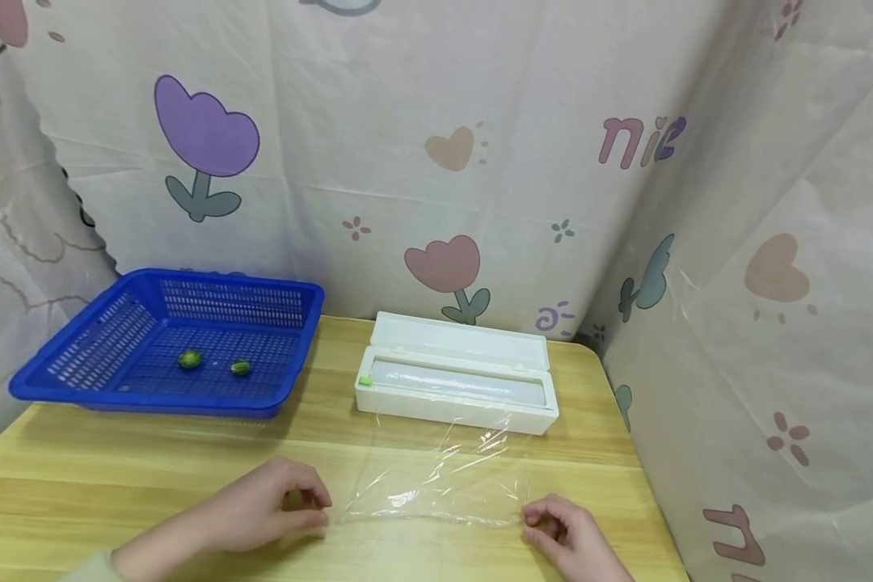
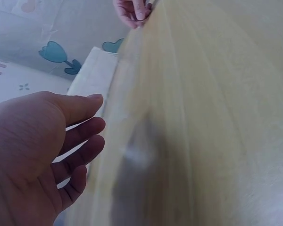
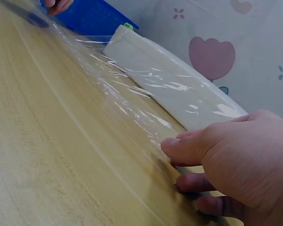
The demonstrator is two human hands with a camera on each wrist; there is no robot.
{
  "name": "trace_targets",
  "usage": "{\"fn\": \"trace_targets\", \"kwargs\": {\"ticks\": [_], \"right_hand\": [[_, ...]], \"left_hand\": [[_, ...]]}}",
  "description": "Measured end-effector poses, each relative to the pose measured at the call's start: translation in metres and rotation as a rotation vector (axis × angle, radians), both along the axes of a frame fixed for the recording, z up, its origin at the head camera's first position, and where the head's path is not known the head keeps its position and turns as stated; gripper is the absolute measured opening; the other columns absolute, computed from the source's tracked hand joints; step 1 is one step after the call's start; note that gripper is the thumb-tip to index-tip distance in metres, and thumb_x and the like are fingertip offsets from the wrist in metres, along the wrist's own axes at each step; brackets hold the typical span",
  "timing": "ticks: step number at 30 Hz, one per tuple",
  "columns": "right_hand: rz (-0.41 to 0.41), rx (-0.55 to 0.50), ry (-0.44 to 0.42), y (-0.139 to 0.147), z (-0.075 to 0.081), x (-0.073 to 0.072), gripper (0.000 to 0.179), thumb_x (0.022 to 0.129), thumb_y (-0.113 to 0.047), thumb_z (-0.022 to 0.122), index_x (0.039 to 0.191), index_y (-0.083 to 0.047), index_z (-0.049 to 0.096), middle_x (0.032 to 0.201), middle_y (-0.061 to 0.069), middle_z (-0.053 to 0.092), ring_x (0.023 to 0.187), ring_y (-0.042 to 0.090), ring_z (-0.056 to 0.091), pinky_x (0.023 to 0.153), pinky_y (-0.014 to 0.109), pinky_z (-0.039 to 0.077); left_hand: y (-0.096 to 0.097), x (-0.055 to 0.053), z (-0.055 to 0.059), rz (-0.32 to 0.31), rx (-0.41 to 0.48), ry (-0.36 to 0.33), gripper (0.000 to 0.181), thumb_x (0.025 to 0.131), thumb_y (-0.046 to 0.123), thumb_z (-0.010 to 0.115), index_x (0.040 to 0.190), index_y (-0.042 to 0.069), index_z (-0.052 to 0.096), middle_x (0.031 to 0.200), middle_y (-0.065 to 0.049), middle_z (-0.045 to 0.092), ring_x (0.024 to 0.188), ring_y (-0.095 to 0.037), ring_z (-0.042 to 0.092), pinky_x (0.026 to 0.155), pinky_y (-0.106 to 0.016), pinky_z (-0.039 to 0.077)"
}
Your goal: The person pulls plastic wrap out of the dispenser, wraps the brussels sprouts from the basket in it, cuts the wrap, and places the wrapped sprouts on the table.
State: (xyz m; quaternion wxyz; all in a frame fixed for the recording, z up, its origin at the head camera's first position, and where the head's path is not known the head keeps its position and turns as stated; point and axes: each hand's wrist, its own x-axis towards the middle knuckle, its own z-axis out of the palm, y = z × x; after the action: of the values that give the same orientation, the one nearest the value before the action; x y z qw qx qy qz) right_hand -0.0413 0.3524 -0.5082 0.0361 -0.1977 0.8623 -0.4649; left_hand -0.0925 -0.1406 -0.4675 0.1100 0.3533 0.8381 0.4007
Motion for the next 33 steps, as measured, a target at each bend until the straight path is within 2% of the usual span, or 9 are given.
{"fn": "trace_targets", "kwargs": {"ticks": [5,10,14,18,20,22,25,27,33], "right_hand": [[0.017,0.029,0.032,0.001,-0.001,-0.001,0.017,0.099,-0.006,0.074,0.116,-0.007,0.074,0.092,-0.005,0.068,0.073,0.009,0.060,0.058,0.026,0.052],[0.037,0.056,0.085,0.002,-0.005,-0.003,0.016,0.098,-0.003,0.074,0.108,-0.015,0.076,0.086,-0.010,0.066,0.069,0.003,0.057,0.054,0.025,0.050],[0.046,0.049,0.135,0.001,-0.008,-0.004,0.021,0.096,0.001,0.076,0.102,-0.019,0.076,0.086,-0.011,0.066,0.066,0.000,0.055,0.051,0.024,0.048],[0.020,0.062,0.190,-0.002,-0.008,-0.004,0.024,0.094,0.001,0.077,0.096,-0.022,0.075,0.083,-0.015,0.061,0.064,-0.002,0.050,0.050,0.022,0.045],[-0.003,0.075,0.196,-0.003,-0.009,-0.004,0.024,0.094,0.000,0.078,0.093,-0.024,0.075,0.082,-0.016,0.059,0.064,-0.002,0.049,0.049,0.021,0.044],[-0.022,0.077,0.168,-0.004,-0.009,-0.004,0.023,0.094,-0.002,0.079,0.091,-0.025,0.074,0.082,-0.015,0.057,0.063,-0.002,0.048,0.049,0.022,0.043],[-0.038,0.061,0.124,-0.003,-0.010,-0.003,0.022,0.092,-0.003,0.081,0.090,-0.023,0.074,0.086,-0.012,0.058,0.063,0.001,0.049,0.048,0.023,0.044],[-0.039,0.048,0.125,-0.003,-0.012,-0.003,0.022,0.091,-0.002,0.082,0.089,-0.022,0.074,0.088,-0.010,0.058,0.062,0.002,0.049,0.048,0.023,0.045],[-0.045,0.056,0.171,-0.002,-0.016,-0.003,0.026,0.088,0.000,0.084,0.088,-0.023,0.074,0.086,-0.014,0.058,0.061,0.000,0.049,0.047,0.023,0.044]], "left_hand": [[-0.008,-0.001,0.016,0.038,-0.014,0.052,0.006,0.098,0.033,0.079,0.100,0.027,0.079,0.094,0.026,0.066,0.089,0.000,0.062,0.079,-0.032,0.056],[-0.020,-0.009,0.039,0.073,0.004,0.139,0.004,0.099,0.032,0.078,0.101,0.030,0.079,0.095,0.026,0.068,0.090,-0.001,0.063,0.079,-0.034,0.057],[-0.036,-0.021,0.063,0.140,0.006,0.183,0.005,0.099,0.032,0.078,0.103,0.033,0.078,0.094,0.024,0.069,0.088,-0.002,0.064,0.076,-0.033,0.056],[-0.057,-0.037,0.086,0.228,0.004,0.194,0.006,0.098,0.033,0.078,0.104,0.032,0.079,0.092,0.021,0.071,0.084,-0.005,0.066,0.072,-0.029,0.054],[-0.068,-0.046,0.095,0.275,-0.005,0.213,0.006,0.098,0.034,0.079,0.104,0.030,0.080,0.090,0.020,0.072,0.082,-0.007,0.066,0.070,-0.028,0.053],[-0.078,-0.056,0.102,0.324,-0.020,0.228,0.008,0.099,0.035,0.078,0.104,0.030,0.080,0.090,0.018,0.072,0.080,-0.009,0.065,0.068,-0.028,0.052],[-0.094,-0.072,0.107,0.377,-0.048,0.244,0.010,0.100,0.035,0.077,0.105,0.028,0.081,0.092,0.014,0.073,0.079,-0.011,0.065,0.067,-0.030,0.052],[-0.104,-0.085,0.107,0.399,-0.067,0.249,0.011,0.101,0.034,0.076,0.106,0.026,0.081,0.092,0.011,0.074,0.078,-0.011,0.065,0.067,-0.031,0.053],[-0.131,-0.119,0.100,0.411,-0.121,0.255,0.014,0.100,0.028,0.078,0.108,0.018,0.082,0.093,0.009,0.075,0.081,-0.014,0.064,0.066,-0.032,0.051]]}}
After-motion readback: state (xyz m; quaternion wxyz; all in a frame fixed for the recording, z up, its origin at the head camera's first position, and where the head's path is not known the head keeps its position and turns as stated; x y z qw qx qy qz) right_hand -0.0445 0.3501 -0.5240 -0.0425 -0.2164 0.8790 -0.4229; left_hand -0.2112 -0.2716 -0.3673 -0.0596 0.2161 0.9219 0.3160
